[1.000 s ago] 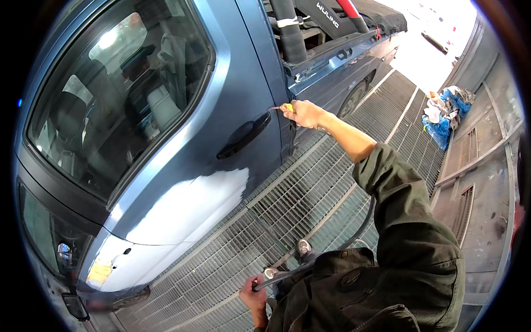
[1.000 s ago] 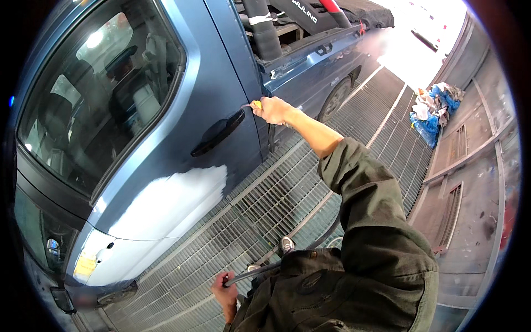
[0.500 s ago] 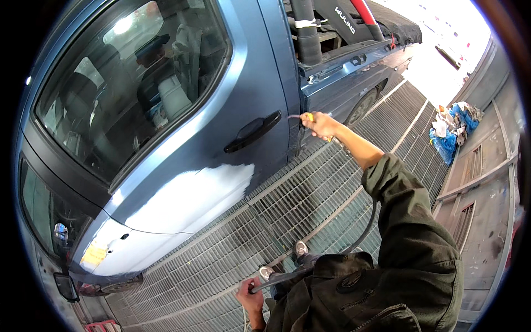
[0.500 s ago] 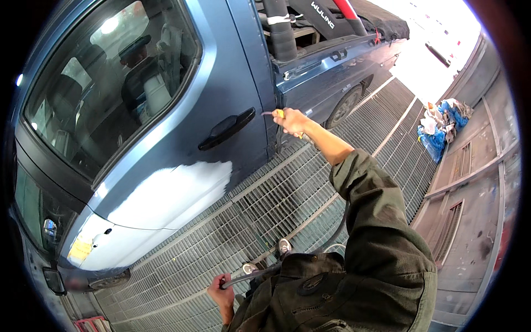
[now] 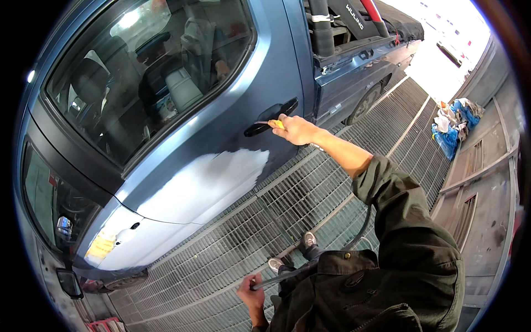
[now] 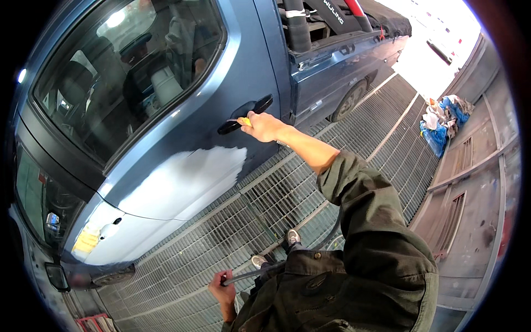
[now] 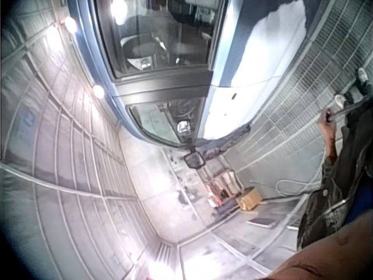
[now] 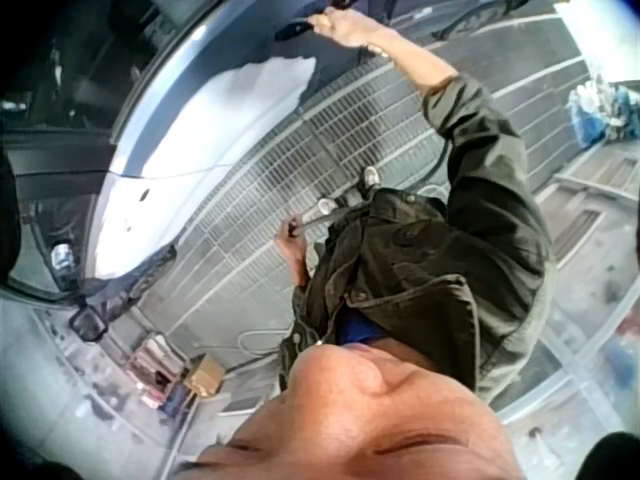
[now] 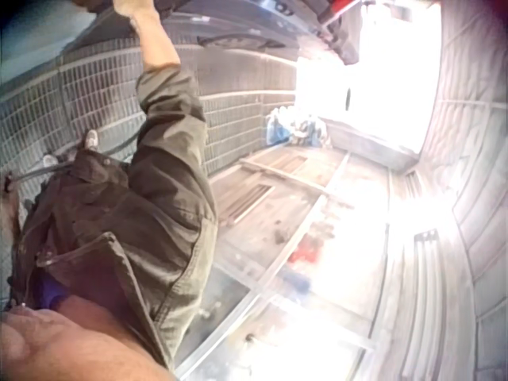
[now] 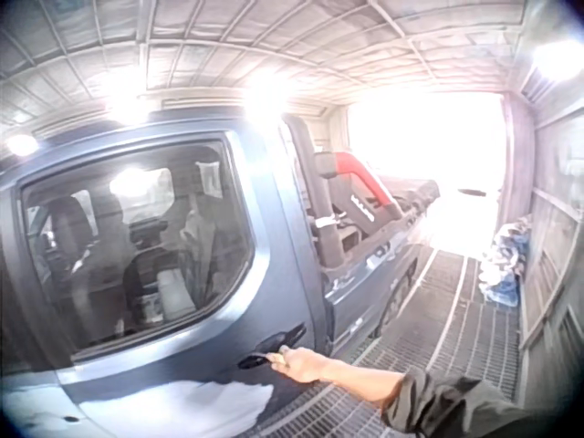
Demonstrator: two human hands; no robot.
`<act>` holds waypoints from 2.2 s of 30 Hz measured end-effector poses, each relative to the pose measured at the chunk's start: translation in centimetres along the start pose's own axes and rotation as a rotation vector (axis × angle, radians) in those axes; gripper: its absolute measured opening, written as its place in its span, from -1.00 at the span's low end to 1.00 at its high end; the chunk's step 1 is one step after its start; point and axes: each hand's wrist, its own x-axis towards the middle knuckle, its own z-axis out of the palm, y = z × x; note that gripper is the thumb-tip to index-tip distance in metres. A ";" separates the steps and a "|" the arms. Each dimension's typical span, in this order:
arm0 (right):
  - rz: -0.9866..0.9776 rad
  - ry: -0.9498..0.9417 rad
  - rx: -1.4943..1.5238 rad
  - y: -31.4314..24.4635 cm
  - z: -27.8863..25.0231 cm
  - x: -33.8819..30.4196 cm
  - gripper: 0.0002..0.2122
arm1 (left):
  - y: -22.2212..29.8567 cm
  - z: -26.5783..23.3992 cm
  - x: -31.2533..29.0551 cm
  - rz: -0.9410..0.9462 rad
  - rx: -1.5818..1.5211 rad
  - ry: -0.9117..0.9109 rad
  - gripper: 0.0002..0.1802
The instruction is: The person uses a yellow air blow gun to clean the exterior of a blue pickup truck. They direct compressed air along the door seams, window edges, door handle, and lower body panels to remove dust and debris. The person opens the driver's door to clean the door jamb and interior edges before closing it and continuing along the side of the vehicle.
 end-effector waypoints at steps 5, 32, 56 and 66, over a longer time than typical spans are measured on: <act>-0.016 0.040 -0.065 -1.8 2.1 -0.3 -0.58 | -1.4 -1.9 0.2 -0.001 -0.013 -0.016 -0.84; 0.407 0.693 0.353 2.7 21.4 -5.6 -0.68 | -10.8 -10.6 3.5 0.028 0.490 -0.227 -0.77; 0.237 0.052 2.627 9.8 22.6 1.8 -0.59 | -1.1 -6.9 2.6 0.020 0.461 -0.306 -0.80; 0.404 -0.089 1.993 12.3 18.0 -1.0 -0.58 | 1.6 -3.7 1.4 0.013 0.480 -0.315 -0.79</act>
